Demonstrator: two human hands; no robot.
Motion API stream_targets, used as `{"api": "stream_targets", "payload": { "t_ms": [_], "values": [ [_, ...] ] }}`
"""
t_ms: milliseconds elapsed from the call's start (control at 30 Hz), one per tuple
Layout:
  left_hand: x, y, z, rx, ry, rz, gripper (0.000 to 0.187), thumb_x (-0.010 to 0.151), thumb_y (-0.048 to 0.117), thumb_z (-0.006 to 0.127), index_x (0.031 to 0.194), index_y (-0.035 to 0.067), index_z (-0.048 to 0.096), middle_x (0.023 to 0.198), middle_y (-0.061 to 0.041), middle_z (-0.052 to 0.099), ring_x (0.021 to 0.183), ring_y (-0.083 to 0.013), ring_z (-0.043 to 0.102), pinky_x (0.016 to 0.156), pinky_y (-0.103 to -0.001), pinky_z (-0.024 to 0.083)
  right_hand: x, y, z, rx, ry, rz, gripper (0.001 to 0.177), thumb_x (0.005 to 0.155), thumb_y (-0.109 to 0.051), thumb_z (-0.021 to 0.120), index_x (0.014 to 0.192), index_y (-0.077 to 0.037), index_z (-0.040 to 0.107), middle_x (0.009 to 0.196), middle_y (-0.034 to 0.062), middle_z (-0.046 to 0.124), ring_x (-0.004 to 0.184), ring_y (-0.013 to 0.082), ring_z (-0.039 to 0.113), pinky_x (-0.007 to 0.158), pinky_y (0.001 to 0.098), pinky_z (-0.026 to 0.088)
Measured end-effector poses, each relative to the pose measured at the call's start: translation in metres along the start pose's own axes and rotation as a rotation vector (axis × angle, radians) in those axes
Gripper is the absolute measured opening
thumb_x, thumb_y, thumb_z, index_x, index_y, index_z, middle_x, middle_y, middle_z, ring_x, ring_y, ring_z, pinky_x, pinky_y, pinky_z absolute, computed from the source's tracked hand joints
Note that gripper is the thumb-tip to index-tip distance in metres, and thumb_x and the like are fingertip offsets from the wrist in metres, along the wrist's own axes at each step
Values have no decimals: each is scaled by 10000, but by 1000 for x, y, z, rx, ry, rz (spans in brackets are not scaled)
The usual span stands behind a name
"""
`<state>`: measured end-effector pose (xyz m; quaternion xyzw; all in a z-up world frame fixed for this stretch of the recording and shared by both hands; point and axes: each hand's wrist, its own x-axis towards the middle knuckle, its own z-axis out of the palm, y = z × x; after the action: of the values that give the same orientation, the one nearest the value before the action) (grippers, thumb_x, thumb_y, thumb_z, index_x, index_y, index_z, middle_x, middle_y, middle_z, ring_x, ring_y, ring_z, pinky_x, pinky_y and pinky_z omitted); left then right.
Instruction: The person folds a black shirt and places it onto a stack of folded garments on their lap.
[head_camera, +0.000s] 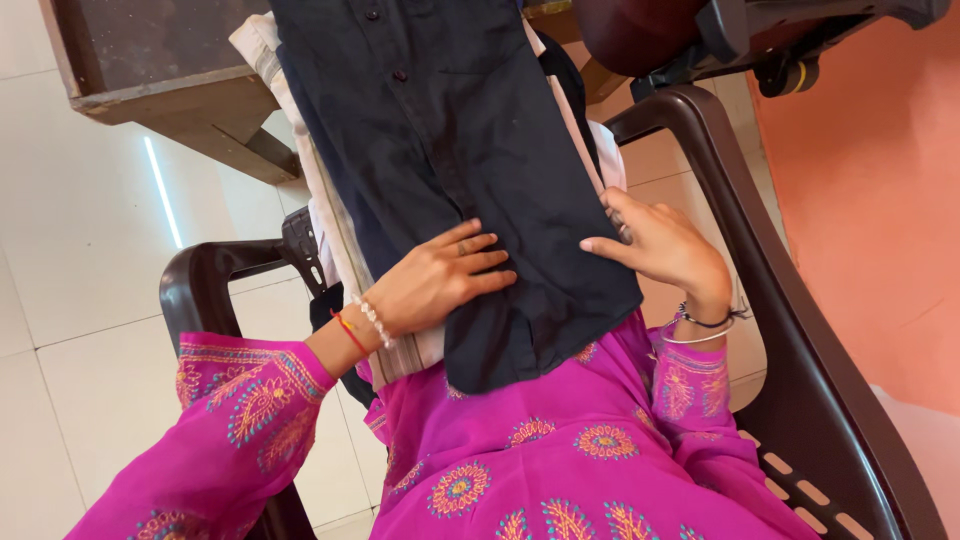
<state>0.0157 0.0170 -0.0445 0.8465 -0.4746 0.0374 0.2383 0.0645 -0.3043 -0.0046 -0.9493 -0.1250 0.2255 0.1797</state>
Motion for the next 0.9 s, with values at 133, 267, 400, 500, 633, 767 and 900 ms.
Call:
{"api": "stream_targets", "payload": {
  "t_ms": [133, 267, 400, 500, 633, 767, 900],
  "values": [
    [-8, -29, 4, -620, 174, -263, 457, 832, 14, 566, 1249, 113, 725, 1257, -84, 730, 1225, -290, 698, 1082, -376, 525, 1, 5, -9, 666, 32, -255, 698, 909, -306, 761, 1480, -78, 429, 955, 16, 605, 849, 105, 570, 769, 332, 507],
    [-9, -87, 15, -1909, 656, -905, 333, 1016, 230, 620, 1302, 75, 689, 1274, -54, 716, 1153, -191, 684, 1053, -344, 528, 49, -8, -15, 1493, -6, -368, 684, 1044, -221, 679, 1630, -105, 346, 1096, -41, 595, 1058, 54, 597, 1030, 261, 494],
    [1, -117, 2, -1952, 640, -1223, 452, 949, 374, 631, 1243, 33, 674, 1237, -82, 746, 1116, -226, 724, 1031, -378, 569, 84, -33, -8, 1914, 10, -236, 588, 979, -255, 586, 1512, -189, 346, 1356, 114, 657, 1198, 212, 672, 1057, 330, 534],
    [0, -114, -8, -1933, 623, -1175, 509, 927, 421, 638, 1254, 32, 672, 1248, -72, 737, 1128, -218, 715, 1037, -374, 554, 82, -41, 9, 1684, 165, -212, 484, 1046, -210, 564, 1496, -127, 408, 1324, 69, 647, 1125, 177, 678, 1011, 335, 555],
    [-2, -111, -13, -1875, 534, -1150, 507, 913, 408, 678, 1262, 41, 675, 1261, -60, 730, 1149, -199, 701, 1063, -370, 545, 86, -47, 32, 1300, 257, -363, 262, 1116, -146, 612, 1359, -50, 596, 1196, 79, 680, 1048, 138, 673, 967, 311, 571],
    [-7, -119, -8, -1874, 528, -1127, 494, 902, 397, 688, 1243, 40, 682, 1244, -60, 735, 1115, -191, 705, 1038, -371, 547, 90, -82, 42, 784, 277, -466, 162, 1040, -115, 697, 1196, -89, 729, 1070, 32, 729, 920, 102, 687, 827, 264, 564],
    [-18, -129, 3, -1621, 645, -1045, 445, 923, 329, 725, 1265, 47, 681, 1213, -78, 716, 1079, -193, 689, 973, -368, 532, 93, -138, 38, 426, 364, -433, 257, 911, -179, 785, 1163, -153, 741, 959, -8, 708, 712, 103, 655, 680, 254, 549]
  ]
}}
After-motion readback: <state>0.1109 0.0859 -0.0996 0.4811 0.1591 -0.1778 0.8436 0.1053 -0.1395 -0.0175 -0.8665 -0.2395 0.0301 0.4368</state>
